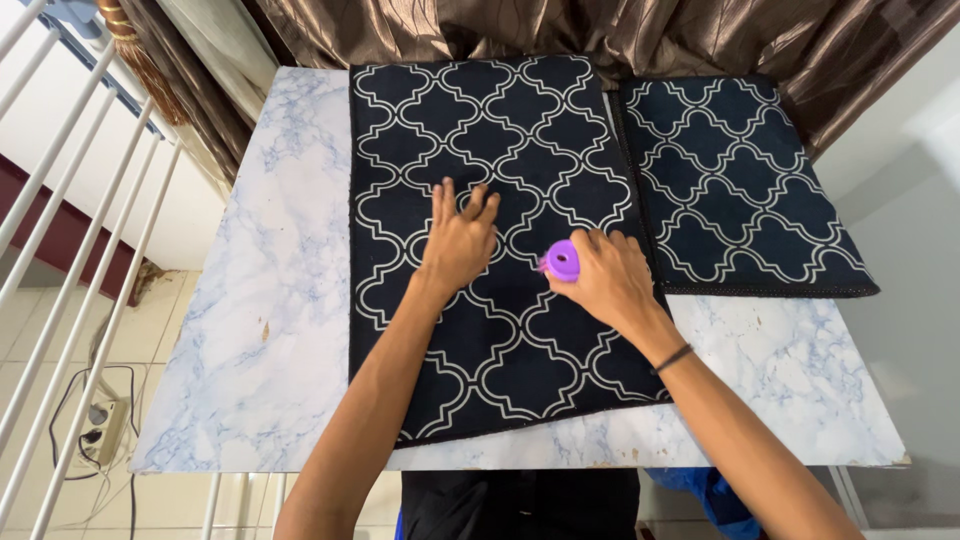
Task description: The person uses a lint roller and a brush to clean two black-and-white patterned mats on a white table, folding one mat and then brushing the other.
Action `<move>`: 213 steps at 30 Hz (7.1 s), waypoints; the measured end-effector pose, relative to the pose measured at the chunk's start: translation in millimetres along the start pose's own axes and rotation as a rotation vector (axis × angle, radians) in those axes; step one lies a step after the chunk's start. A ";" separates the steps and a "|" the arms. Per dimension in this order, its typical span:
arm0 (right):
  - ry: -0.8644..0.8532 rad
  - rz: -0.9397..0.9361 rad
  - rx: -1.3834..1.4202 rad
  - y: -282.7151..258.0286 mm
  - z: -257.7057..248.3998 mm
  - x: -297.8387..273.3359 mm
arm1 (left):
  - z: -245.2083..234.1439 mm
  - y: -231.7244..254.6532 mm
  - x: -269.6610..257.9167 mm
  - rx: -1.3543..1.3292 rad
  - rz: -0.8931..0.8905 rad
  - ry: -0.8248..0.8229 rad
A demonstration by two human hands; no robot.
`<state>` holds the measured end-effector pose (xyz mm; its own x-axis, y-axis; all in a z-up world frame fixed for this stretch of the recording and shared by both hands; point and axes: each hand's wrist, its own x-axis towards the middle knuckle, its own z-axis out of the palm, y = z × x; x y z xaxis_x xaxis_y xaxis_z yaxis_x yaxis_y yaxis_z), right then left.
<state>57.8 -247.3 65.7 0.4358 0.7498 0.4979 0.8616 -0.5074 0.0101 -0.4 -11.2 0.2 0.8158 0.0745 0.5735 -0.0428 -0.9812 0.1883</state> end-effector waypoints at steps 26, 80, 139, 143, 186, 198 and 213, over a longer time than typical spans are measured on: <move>-0.088 -0.068 0.181 21.4 -25.0 -21.8 | 1.0 17.5 1.2 0.031 -0.075 -0.112; -0.271 0.161 0.235 -13.5 -94.0 -113.3 | 13.0 40.7 -1.8 -0.007 -0.023 -0.181; -0.237 -0.240 0.165 -18.8 22.1 45.3 | -52.1 -67.2 -28.5 0.092 -0.117 -0.070; -0.239 -0.200 0.150 -37.8 56.6 84.2 | -49.1 -68.3 -27.7 0.114 -0.127 -0.091; -0.184 -0.283 0.340 -100.6 24.8 59.9 | -59.9 -121.8 -44.5 -0.353 -0.276 -0.017; -0.304 -0.384 0.362 -119.9 2.8 44.6 | -63.7 -131.6 -43.1 -0.314 -0.417 -0.031; -0.172 -0.387 0.336 -149.3 30.0 76.5 | -72.9 -141.2 -47.0 -0.530 -0.430 0.003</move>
<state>-29.7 -101.5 76.3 0.0816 0.9280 0.3635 0.9912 -0.0374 -0.1269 -74.7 136.9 4.8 0.8221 0.4390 0.3624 0.0075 -0.6449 0.7642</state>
